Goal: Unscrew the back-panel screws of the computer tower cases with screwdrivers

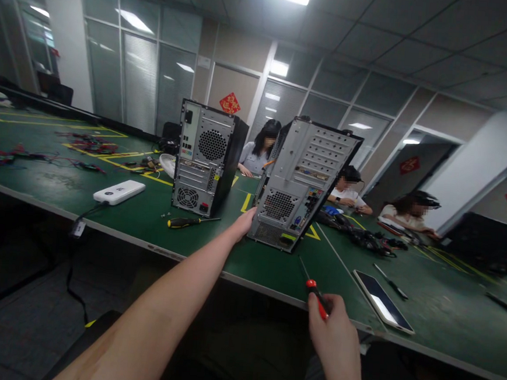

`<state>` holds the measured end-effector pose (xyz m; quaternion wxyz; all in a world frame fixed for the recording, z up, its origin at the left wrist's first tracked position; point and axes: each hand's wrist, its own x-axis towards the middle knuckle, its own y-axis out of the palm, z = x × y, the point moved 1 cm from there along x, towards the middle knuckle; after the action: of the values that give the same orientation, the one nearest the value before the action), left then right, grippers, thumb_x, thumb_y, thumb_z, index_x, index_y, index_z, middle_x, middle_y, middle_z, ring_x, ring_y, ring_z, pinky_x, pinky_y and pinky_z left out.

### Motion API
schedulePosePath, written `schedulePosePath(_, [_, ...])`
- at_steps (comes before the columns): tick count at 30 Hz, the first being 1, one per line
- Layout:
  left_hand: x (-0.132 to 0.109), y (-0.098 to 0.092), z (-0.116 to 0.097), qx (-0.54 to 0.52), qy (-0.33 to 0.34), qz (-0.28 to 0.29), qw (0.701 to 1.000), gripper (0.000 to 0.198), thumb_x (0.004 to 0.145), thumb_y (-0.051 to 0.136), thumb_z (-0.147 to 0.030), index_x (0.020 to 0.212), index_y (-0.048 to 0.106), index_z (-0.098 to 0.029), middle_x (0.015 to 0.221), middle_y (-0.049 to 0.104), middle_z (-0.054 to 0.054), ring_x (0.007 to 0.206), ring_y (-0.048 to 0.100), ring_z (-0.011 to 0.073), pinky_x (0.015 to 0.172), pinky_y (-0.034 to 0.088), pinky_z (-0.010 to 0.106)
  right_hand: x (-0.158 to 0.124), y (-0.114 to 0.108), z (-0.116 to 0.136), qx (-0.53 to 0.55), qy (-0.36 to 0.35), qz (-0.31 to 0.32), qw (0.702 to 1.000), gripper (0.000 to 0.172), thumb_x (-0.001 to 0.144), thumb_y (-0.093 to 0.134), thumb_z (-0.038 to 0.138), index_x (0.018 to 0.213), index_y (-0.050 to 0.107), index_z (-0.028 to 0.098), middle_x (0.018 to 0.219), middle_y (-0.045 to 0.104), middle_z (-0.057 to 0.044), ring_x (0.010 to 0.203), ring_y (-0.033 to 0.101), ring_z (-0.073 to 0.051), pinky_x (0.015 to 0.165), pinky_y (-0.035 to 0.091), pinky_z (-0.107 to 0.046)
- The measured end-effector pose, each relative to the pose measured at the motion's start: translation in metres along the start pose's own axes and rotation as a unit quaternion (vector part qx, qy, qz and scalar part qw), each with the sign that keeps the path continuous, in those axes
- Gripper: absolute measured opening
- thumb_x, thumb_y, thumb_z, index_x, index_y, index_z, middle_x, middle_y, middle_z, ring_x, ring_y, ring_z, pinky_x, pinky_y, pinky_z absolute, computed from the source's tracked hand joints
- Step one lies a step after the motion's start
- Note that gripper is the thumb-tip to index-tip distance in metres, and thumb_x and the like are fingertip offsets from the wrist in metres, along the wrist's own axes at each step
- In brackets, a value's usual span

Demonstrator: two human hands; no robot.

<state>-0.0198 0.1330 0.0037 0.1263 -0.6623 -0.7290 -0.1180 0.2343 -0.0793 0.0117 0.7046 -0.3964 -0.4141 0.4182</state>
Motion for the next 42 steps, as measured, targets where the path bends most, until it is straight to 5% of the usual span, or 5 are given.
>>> schedulePosePath(16, [-0.001, 0.0, -0.007, -0.026, -0.024, 0.008, 0.999, 0.049, 0.099, 0.04, -0.045, 0.132, 0.071, -0.024, 0.149, 0.065, 0.004, 0.144, 0.053, 0.0259, 0.125, 0.036, 0.042, 0.097, 0.005, -0.018, -0.113, -0.018, -0.051, 0.992, 0.032, 0.104, 0.044, 0.03, 0.12, 0.057, 0.006, 0.118, 0.066, -0.029, 0.099, 0.074, -0.035, 0.081, 0.054, -0.041])
schedulePosePath(24, [0.009, 0.003, 0.006, 0.022, 0.009, -0.007, 1.0, 0.05, 0.102, 0.035, -0.042, 0.133, 0.069, -0.024, 0.15, 0.064, 0.003, 0.146, 0.052, 0.0217, 0.126, 0.034, 0.037, 0.12, 0.003, -0.026, -0.065, -0.03, -0.086, 0.994, 0.046, 0.097, 0.056, 0.047, 0.114, 0.064, 0.006, 0.112, 0.067, -0.029, 0.112, 0.066, -0.042, 0.093, 0.05, -0.05])
schedulePosePath(31, [0.0, 0.004, 0.0, 0.036, -0.012, -0.023, 0.999, 0.074, 0.101, 0.025, -0.07, 0.142, 0.062, -0.021, 0.151, 0.062, 0.013, 0.148, 0.05, 0.0312, 0.125, 0.033, 0.046, 0.121, 0.009, 0.017, 0.107, -0.104, -0.097, 0.984, 0.045, 0.106, 0.046, 0.05, 0.123, 0.063, 0.012, 0.115, 0.071, -0.017, 0.107, 0.068, -0.028, 0.096, 0.053, -0.04])
schedulePosePath(37, [-0.011, 0.007, -0.001, 0.046, 0.038, 0.023, 0.998, 0.083, 0.084, 0.07, -0.069, 0.148, 0.054, -0.019, 0.142, 0.067, 0.015, 0.133, 0.063, 0.0302, 0.118, 0.042, 0.044, 0.15, 0.021, 0.066, 0.225, -0.135, -0.051, 0.964, 0.04, 0.101, 0.067, 0.04, 0.135, 0.062, 0.019, 0.134, 0.065, -0.01, 0.112, 0.068, -0.025, 0.094, 0.059, -0.047])
schedulePosePath(42, [-0.009, 0.008, 0.003, 0.016, 0.057, 0.056, 0.997, 0.08, 0.078, 0.081, -0.057, 0.143, 0.055, -0.017, 0.138, 0.069, 0.015, 0.126, 0.067, 0.0279, 0.115, 0.047, 0.042, 0.154, 0.028, 0.077, 0.256, -0.124, -0.028, 0.958, 0.039, 0.101, 0.067, 0.04, 0.134, 0.062, 0.019, 0.134, 0.065, -0.01, 0.112, 0.068, -0.025, 0.094, 0.059, -0.047])
